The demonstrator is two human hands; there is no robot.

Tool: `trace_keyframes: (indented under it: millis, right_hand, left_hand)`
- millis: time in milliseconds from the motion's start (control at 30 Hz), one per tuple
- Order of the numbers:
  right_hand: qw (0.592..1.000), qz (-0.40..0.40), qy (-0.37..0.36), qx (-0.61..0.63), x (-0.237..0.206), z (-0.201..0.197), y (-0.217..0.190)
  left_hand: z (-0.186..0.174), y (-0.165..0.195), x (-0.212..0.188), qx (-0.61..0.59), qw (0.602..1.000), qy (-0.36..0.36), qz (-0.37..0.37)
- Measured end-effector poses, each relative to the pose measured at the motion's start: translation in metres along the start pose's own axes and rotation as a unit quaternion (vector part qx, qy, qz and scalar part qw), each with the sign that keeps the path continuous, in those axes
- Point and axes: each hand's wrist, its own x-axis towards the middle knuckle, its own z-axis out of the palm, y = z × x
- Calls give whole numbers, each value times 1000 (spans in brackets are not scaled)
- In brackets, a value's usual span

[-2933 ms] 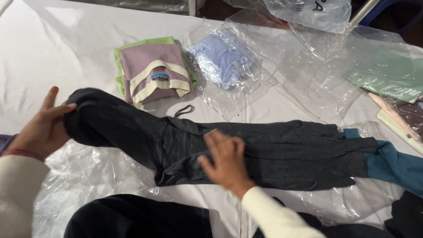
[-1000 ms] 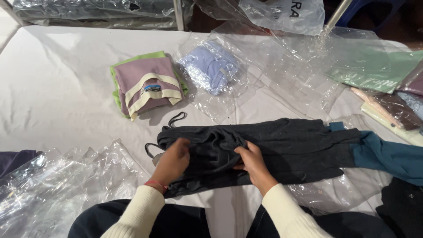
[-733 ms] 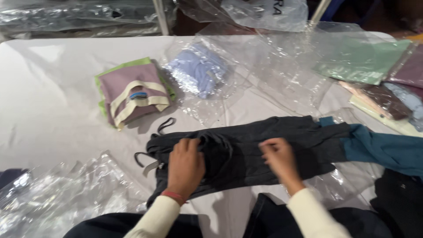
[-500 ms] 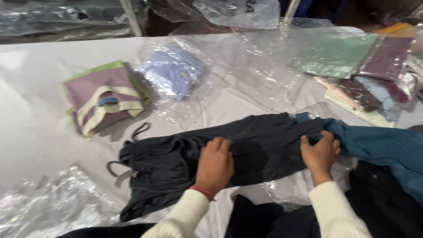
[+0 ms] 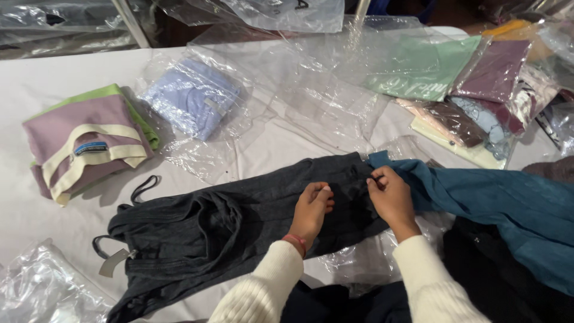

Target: The person folds garments one at a time on a white table, smoothing and aligning each shirt or top before folding it into a compact square. Each folded garment is then wrapped in a clear plastic bag and the bagged items are stacked together on the table.

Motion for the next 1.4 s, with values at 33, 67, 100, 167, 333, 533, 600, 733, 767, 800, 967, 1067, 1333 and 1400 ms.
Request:
trace_keyframes:
  millis: [33,67,100,167,333,533,600,733,767,800,967,1067,1333,1400]
  right_hand:
    - [1000,-6,2,15,-1,1,-3]
    - [993,-39,-80,71,-1,1,-4]
    - [976,-73,-162,128,-1,2,-4]
    - [952,-73,-219,200,2,3,0]
    - [995,19,-25,94,9,7,19]
    - [989,66,-75,-108,17,24,22]
    - [984,109,-109,-88,17,28,16]
    - [993,9,-105,-48,11,24,-5]
    - [990,-20,-136,-23,8,21,-13]
    - [985,-49,-166,1,3,18,-20]
    - [922,34,-368,115,-26,31,-60]
    - [879,59,-415,225,-31,53,-63]
    - [943,80,-245,213,40,55,-35]
    - [964,61,-253,60,46,63,-39]
  left_hand:
    - [1,-4,3,-6,1000,7,-5]
    - [1,-7,5,-18,999,13,-27]
    - [0,-9,7,-30,998,20,-49]
    - [-2,-10,7,-41,996,28,-67]
    - [5,2,-9,4,999,40,-11]
    - [28,26,-51,305,916,140,219]
    - [30,31,-58,298,919,128,222]
    - [24,35,-57,211,947,135,200]
    - [21,35,-54,210,936,173,222]
    - [16,38,-50,208,924,211,243]
    - [-3,44,-59,195,879,325,289]
    - [-1,45,-76,256,864,270,339]
    - [25,32,-98,600,756,-24,261]
    - [26,29,-93,664,731,4,154]
